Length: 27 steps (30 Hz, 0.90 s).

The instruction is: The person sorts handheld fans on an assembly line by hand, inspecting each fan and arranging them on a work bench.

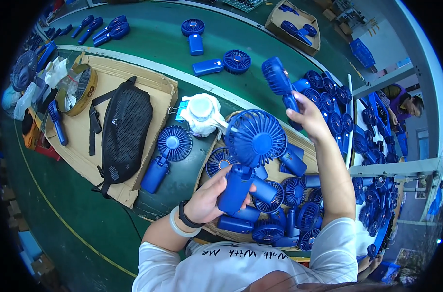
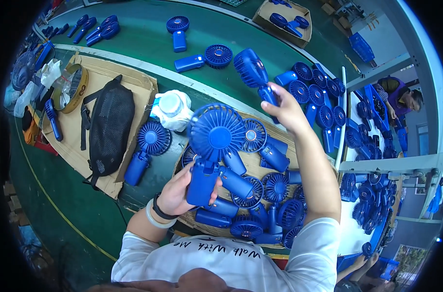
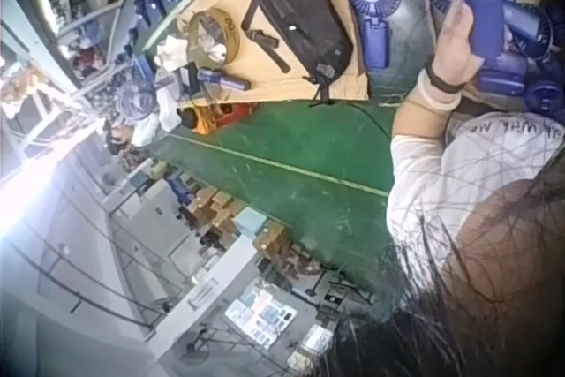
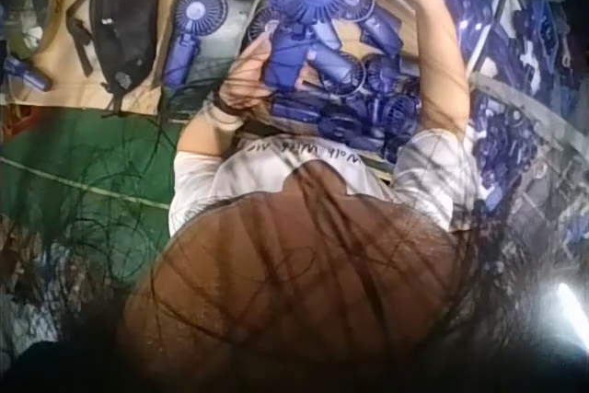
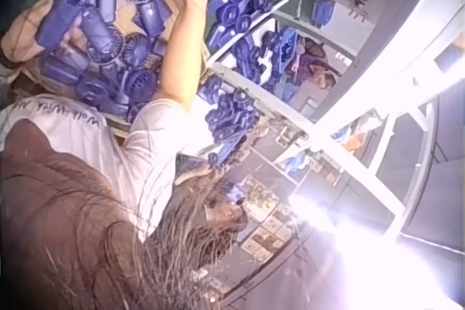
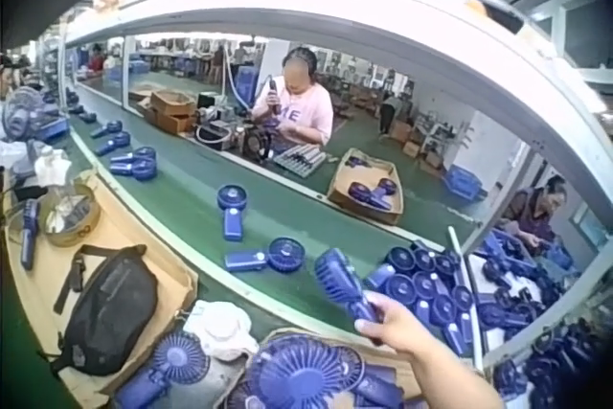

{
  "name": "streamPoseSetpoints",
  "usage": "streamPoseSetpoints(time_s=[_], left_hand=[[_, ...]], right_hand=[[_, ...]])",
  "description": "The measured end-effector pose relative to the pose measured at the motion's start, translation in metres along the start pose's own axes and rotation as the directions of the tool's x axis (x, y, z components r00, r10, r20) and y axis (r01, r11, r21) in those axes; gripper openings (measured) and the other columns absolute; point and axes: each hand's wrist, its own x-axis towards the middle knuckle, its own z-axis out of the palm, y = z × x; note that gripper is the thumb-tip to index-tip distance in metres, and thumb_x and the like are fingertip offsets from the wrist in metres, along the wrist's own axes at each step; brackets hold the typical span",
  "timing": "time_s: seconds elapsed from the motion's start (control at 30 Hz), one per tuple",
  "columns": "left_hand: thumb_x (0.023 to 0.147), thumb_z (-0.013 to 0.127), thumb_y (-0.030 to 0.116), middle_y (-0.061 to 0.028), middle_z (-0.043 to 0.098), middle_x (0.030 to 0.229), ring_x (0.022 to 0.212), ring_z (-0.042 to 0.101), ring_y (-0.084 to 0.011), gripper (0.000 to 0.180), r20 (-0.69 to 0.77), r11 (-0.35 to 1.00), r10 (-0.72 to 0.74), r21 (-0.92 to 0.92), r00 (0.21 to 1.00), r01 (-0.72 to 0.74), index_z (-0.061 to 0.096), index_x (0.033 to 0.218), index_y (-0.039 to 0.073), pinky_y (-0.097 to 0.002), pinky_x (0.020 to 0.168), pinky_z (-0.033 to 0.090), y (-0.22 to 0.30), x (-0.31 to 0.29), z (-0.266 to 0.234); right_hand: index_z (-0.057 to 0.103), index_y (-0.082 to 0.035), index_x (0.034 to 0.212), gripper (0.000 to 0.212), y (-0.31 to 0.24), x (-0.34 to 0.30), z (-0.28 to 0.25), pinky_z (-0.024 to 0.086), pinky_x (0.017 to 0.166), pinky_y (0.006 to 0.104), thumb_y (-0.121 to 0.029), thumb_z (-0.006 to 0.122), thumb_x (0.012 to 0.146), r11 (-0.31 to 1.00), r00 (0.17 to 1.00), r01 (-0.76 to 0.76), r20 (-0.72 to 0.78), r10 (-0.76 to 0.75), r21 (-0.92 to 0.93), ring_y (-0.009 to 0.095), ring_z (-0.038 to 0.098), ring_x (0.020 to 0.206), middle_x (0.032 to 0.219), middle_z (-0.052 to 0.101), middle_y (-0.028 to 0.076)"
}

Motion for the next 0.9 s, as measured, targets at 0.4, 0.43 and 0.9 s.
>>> streamPoseSetpoints(time_s=[0.4, 0.43, 0.9], left_hand=[[0.091, 0.05, 0.013, -0.0117, 0.049, 0.118, 0.103, 0.053, -0.0178, 0.055, -0.059, 0.793, 0.338, 0.556, 0.939, -0.251, 0.021, 0.136, 0.002, -0.033, 0.09, 0.044, -0.004, -0.007, -0.005], [0.09, 0.05, 0.011, -0.0121, 0.049, 0.117, 0.103, 0.054, -0.0189, 0.052, -0.069, 0.801, 0.346, 0.541, 0.936, -0.256, 0.024, 0.135, 0.002, -0.0334, 0.09, 0.044, -0.004, -0.005, -0.003], [0.091, 0.045, 0.009, -0.0113, 0.048, 0.119, 0.105, 0.052, -0.0152, 0.043, -0.075, 0.87, 0.271, 0.446, 0.96, -0.211, 0.028, 0.129, 0.0, -0.0326, 0.092, 0.042, -0.002, -0.007, -0.004]], right_hand=[[0.016, -0.017, 0.142, 0.063, -0.019, -0.08, 0.052, 0.044, 0.066, 0.0378, -0.042, 0.045, 0.091, 0.394, 0.941, -0.201, 0.289, -0.177, 0.897, 0.021, 0.047, 0.083, 0.112, 0.043, 0.012], [0.018, -0.017, 0.141, 0.064, -0.016, -0.078, 0.053, 0.043, 0.064, 0.0361, -0.044, 0.045, 0.09, 0.373, 0.935, -0.224, 0.307, -0.178, 0.9, 0.021, 0.046, 0.08, 0.11, 0.043, 0.012], [0.022, -0.013, 0.138, 0.072, -0.007, -0.077, 0.061, 0.042, 0.058, 0.0304, -0.057, 0.046, 0.085, 0.411, 0.896, -0.318, 0.413, -0.164, 0.854, 0.019, 0.048, 0.073, 0.105, 0.046, 0.013]])
